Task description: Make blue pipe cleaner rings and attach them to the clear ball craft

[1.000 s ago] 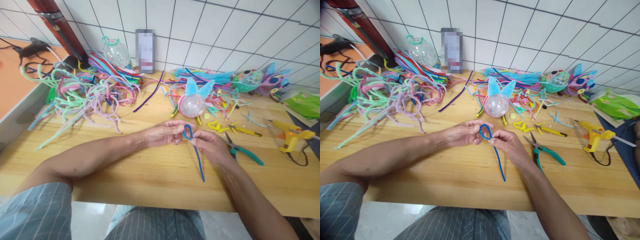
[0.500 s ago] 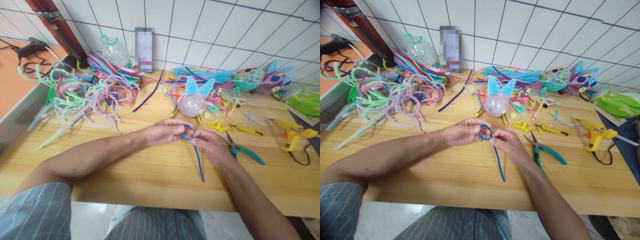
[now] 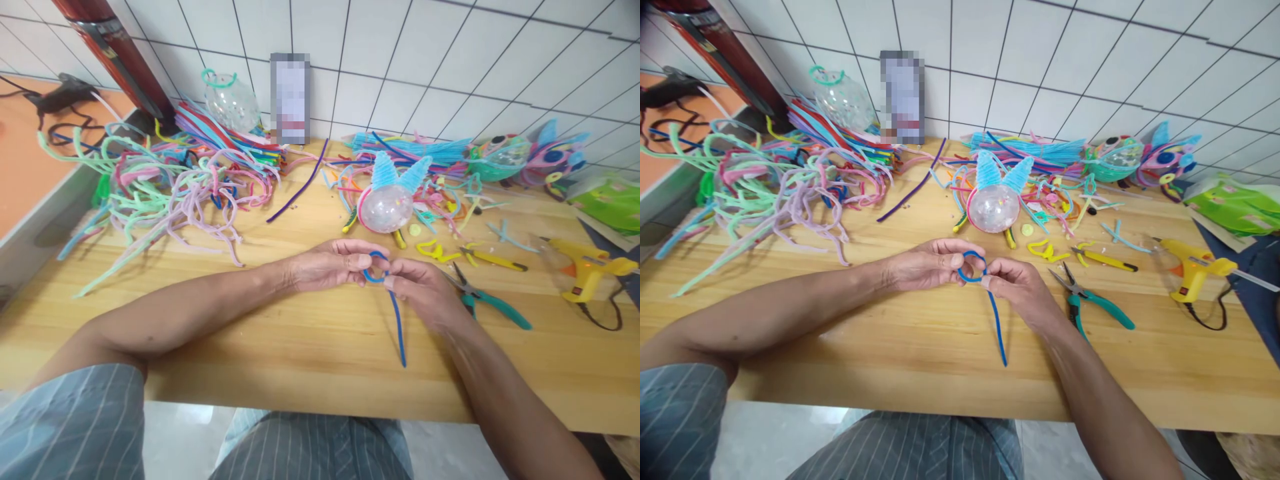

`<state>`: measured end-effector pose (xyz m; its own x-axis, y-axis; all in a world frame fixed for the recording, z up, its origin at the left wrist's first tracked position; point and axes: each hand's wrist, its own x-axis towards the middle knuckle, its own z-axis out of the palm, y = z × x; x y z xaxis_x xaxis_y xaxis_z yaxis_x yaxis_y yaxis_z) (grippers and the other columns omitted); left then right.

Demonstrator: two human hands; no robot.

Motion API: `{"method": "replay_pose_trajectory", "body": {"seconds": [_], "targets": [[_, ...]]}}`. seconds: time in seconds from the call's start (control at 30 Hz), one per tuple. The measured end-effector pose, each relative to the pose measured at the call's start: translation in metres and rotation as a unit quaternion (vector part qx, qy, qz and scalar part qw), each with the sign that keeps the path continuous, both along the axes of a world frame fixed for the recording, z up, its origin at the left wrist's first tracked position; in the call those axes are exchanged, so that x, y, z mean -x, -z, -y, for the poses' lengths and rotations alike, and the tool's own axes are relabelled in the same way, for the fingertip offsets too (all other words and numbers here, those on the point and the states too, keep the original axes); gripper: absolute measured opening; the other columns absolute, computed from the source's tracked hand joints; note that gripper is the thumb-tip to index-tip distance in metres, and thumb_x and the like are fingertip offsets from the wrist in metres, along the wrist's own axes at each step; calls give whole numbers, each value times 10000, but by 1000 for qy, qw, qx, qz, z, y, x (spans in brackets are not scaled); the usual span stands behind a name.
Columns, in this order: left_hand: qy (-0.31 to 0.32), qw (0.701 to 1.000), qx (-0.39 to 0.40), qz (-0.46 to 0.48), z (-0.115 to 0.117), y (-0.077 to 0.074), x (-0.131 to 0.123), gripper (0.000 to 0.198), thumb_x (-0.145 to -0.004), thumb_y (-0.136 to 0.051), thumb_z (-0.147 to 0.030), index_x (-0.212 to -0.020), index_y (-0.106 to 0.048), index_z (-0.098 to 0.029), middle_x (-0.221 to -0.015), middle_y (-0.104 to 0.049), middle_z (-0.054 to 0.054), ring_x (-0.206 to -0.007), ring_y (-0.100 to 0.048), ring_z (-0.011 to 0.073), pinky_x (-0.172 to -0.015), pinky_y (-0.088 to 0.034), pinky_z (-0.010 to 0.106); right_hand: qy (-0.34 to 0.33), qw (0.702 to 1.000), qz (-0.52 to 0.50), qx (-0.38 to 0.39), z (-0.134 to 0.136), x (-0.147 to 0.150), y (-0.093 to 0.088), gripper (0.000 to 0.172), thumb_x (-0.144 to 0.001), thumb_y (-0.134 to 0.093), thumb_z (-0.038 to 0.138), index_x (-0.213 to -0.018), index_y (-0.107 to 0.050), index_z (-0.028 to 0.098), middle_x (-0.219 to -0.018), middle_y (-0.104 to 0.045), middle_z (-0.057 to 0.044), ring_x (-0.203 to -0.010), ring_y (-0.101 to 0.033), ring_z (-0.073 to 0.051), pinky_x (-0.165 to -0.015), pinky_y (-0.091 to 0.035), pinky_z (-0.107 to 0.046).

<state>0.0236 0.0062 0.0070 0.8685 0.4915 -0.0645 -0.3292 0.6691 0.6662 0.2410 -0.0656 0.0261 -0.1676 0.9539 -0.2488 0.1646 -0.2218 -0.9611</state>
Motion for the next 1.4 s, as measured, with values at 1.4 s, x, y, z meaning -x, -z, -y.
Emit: {"method": "replay_pose_trajectory", "body": {"seconds": [1.4], "targets": [[-122, 933, -276, -194, 15, 8, -10, 292, -754, -835, -362, -863, -673, -144, -809, -668, -6, -749, -569, 99, -769, -463, 252, -37, 938, 269, -215, 4, 6, -16, 61, -878, -648, 271, -846, -690, 242, -742, -688, -4, -687, -618, -168, -685, -484, -300]]}}
